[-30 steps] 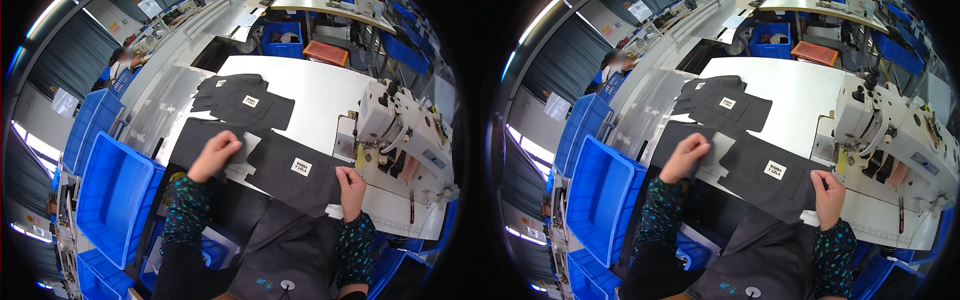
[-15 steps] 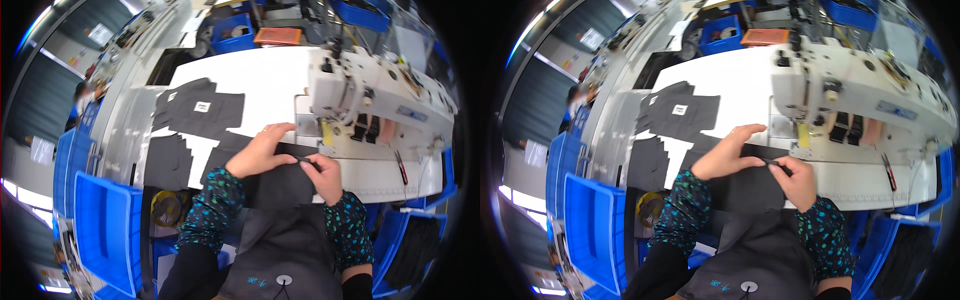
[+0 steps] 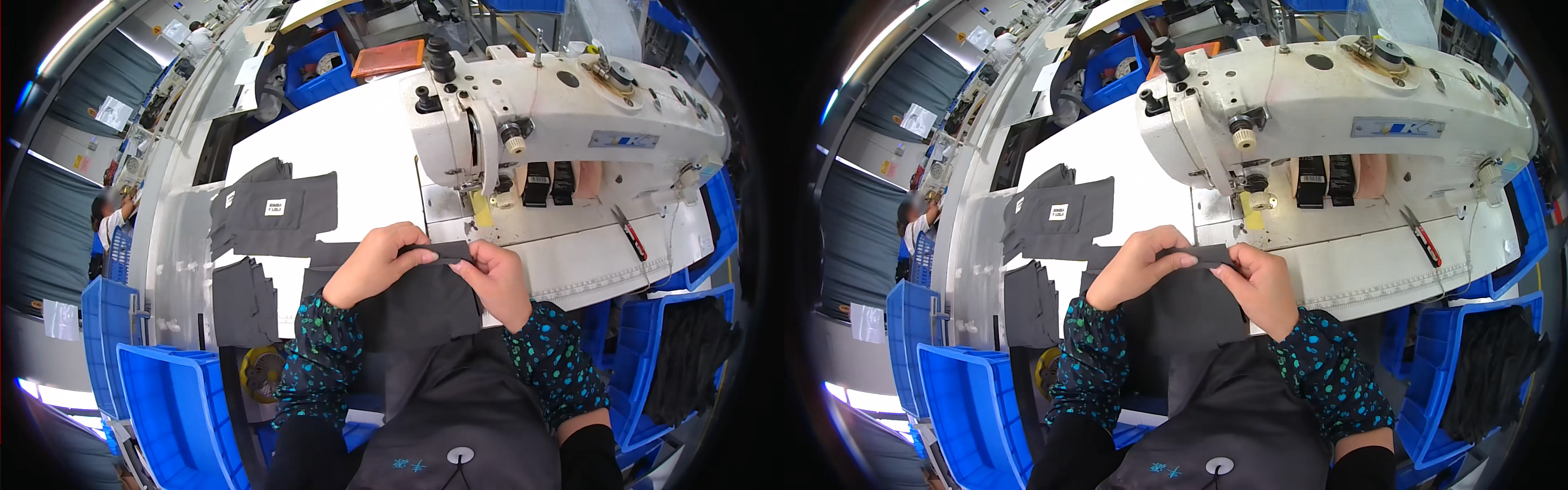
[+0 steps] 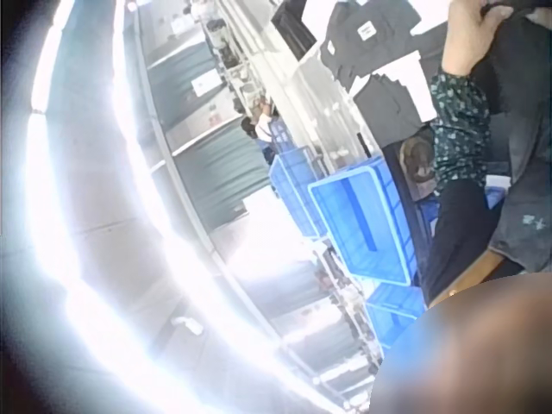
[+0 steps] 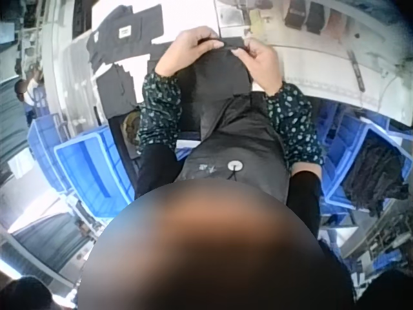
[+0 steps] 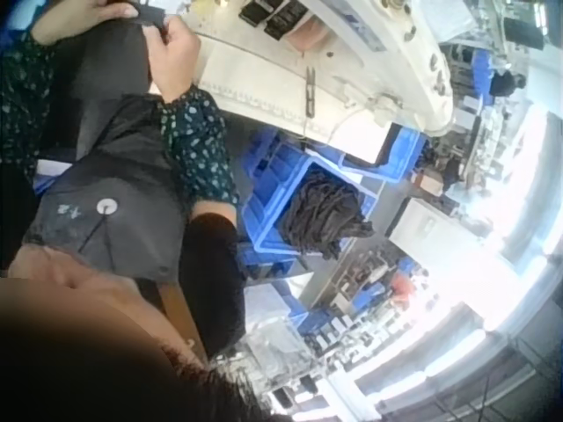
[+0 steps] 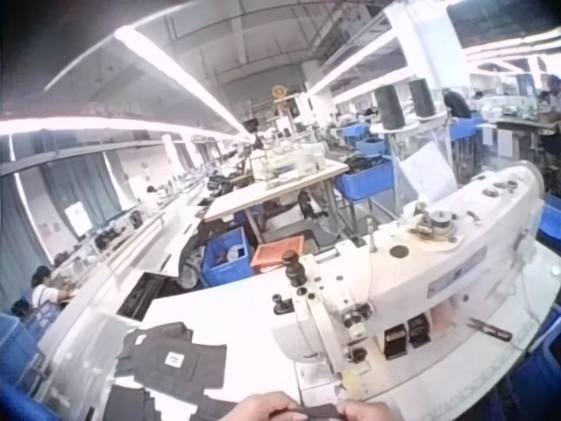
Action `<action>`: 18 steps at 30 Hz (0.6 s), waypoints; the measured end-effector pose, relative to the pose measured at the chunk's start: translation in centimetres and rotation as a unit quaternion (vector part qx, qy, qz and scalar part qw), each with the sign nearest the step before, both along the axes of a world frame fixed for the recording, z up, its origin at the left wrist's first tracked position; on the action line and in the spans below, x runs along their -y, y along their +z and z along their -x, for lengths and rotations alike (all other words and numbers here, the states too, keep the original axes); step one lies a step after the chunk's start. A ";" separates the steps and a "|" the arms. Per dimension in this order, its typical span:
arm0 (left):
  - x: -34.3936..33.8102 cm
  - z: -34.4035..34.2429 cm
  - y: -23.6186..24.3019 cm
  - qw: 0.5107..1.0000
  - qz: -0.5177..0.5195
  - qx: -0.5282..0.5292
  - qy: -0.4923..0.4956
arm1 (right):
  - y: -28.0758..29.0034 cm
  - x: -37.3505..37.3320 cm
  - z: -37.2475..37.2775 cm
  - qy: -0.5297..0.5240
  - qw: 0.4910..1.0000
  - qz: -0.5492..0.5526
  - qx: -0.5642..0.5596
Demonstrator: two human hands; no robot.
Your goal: Sewing labels onto fabric panels using an industrial sewing machine.
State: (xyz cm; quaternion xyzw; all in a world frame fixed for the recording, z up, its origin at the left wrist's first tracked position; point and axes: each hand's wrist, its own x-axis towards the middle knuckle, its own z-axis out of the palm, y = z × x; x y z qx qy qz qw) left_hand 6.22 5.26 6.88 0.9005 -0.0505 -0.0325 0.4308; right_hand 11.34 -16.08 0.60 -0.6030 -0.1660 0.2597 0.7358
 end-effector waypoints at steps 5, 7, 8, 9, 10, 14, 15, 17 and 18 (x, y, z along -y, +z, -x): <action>-3.6 1.3 -2.8 0.893 -0.385 0.135 0.191 | -1.2 0.3 -0.1 -0.017 0.997 0.022 0.075; -6.0 2.0 -4.5 0.864 -0.452 0.036 0.221 | -1.5 0.2 0.1 -0.020 0.996 0.024 0.084; -7.3 2.1 -5.2 0.839 -0.475 0.030 0.262 | -1.5 0.2 0.1 -0.028 0.995 0.024 0.092; -8.8 2.3 -5.9 0.817 -0.494 0.002 0.297 | -1.5 0.1 0.0 -0.039 0.995 0.045 0.077; -10.4 2.6 -6.2 0.801 -0.512 0.002 0.310 | -1.4 0.1 0.0 -0.036 0.994 0.022 0.101; -15.5 3.0 -5.8 0.750 -0.553 -0.057 0.358 | -1.0 0.4 0.0 -0.031 0.992 0.042 0.117; -15.9 3.0 -5.2 0.743 -0.556 -0.072 0.366 | -1.0 0.5 0.0 -0.036 0.990 0.052 0.130; -15.0 2.6 -4.2 0.717 -0.585 -0.023 0.379 | -1.2 0.1 0.0 -0.039 0.991 0.034 0.123; -13.8 2.4 -3.5 0.762 -0.535 0.031 0.364 | -1.3 0.0 0.0 -0.041 0.995 0.036 0.087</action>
